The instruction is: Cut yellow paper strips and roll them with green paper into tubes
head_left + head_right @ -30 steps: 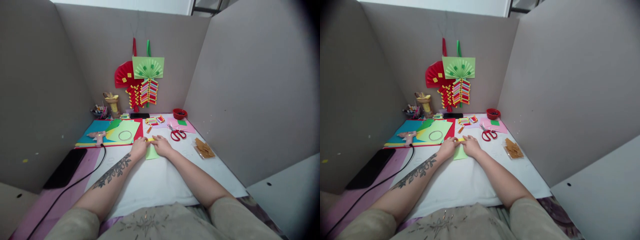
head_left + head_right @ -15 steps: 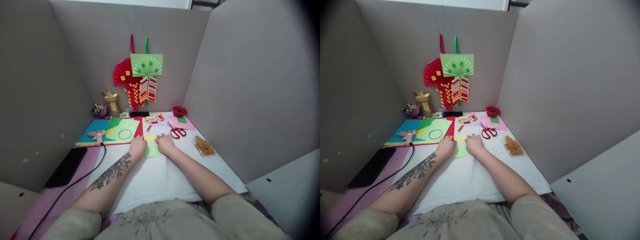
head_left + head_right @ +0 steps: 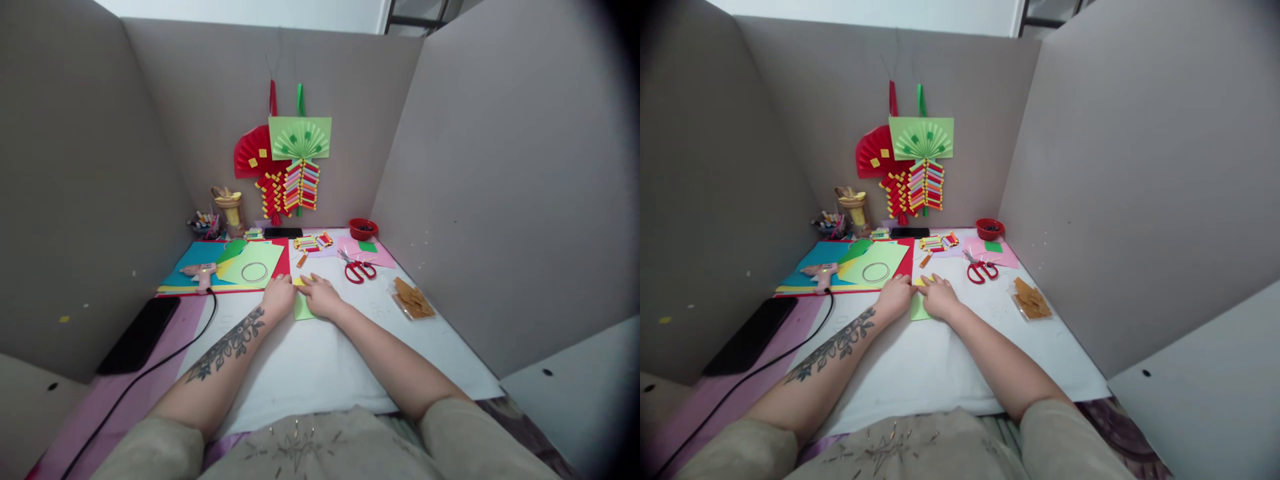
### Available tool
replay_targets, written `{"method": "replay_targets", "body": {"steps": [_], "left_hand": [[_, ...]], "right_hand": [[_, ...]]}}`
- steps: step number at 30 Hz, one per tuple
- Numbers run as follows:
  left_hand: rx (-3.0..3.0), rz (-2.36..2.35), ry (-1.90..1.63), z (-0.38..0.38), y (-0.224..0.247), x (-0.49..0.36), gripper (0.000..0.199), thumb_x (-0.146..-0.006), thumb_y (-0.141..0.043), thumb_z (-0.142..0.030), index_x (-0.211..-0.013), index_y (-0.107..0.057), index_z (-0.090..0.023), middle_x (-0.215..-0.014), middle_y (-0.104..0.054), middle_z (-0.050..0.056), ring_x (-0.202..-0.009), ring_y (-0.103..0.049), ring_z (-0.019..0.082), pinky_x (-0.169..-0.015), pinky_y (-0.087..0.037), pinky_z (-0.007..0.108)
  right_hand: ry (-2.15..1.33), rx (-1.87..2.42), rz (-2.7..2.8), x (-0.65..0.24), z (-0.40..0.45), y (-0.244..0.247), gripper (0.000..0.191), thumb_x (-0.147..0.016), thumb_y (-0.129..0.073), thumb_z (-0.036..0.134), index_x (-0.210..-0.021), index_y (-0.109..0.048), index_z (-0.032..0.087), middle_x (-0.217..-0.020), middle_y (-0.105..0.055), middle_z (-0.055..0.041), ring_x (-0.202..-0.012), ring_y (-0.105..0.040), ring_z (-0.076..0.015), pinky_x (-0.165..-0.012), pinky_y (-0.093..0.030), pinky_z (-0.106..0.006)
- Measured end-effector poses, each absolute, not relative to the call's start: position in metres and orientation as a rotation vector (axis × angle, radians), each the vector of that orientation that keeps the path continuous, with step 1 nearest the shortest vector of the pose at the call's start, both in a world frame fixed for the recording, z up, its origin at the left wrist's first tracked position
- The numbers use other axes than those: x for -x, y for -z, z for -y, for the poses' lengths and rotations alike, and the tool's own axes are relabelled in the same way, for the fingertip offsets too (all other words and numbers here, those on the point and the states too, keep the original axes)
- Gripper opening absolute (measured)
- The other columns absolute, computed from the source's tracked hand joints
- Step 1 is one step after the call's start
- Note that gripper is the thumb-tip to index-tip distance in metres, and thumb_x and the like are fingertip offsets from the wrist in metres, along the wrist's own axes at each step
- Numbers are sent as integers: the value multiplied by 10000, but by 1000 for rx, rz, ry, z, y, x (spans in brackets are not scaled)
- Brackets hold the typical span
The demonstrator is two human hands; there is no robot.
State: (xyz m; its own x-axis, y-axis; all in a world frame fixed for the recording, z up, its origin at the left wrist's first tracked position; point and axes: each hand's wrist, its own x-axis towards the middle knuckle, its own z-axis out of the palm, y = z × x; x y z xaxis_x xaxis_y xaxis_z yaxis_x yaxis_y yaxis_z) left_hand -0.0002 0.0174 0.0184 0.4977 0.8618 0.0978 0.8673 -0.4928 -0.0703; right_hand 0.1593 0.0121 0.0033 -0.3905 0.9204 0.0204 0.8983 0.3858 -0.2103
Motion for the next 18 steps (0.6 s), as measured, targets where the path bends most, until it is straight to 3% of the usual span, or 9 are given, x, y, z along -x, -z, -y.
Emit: {"method": "replay_targets", "body": {"steps": [6,12,18], "left_hand": [[2661,1545,73,-15,-24,1,301,-851,-410,-184,-879,-706,-136,-916,-586,140,-930,-505,257,-752,-374,366],[2628,1554,103,-18,-22,-3,317,-838,-396,-159,-887,-710,-147,-946,-587,134,-918,-500,240,-762,-380,355],[2679,1462,159,-25,-13,-3,339,-891,-367,-239,-1046,-666,-280,-1081,-557,83,-958,-487,220,-785,-371,340]], "right_hand": [[-211,1888,2401,-173,-14,-8,420,-794,-443,238,-1164,-619,332,-1471,-335,14,-1354,-226,-318,-1029,-227,-540],[-180,1927,2396,-186,-16,-7,419,-773,-455,218,-1141,-631,309,-1463,-352,4,-1343,-251,-313,-1017,-250,-526],[-175,1910,2401,-185,-16,-5,451,-768,-443,201,-1175,-611,296,-1446,-381,-12,-1331,-275,-303,-1018,-259,-514]]}}
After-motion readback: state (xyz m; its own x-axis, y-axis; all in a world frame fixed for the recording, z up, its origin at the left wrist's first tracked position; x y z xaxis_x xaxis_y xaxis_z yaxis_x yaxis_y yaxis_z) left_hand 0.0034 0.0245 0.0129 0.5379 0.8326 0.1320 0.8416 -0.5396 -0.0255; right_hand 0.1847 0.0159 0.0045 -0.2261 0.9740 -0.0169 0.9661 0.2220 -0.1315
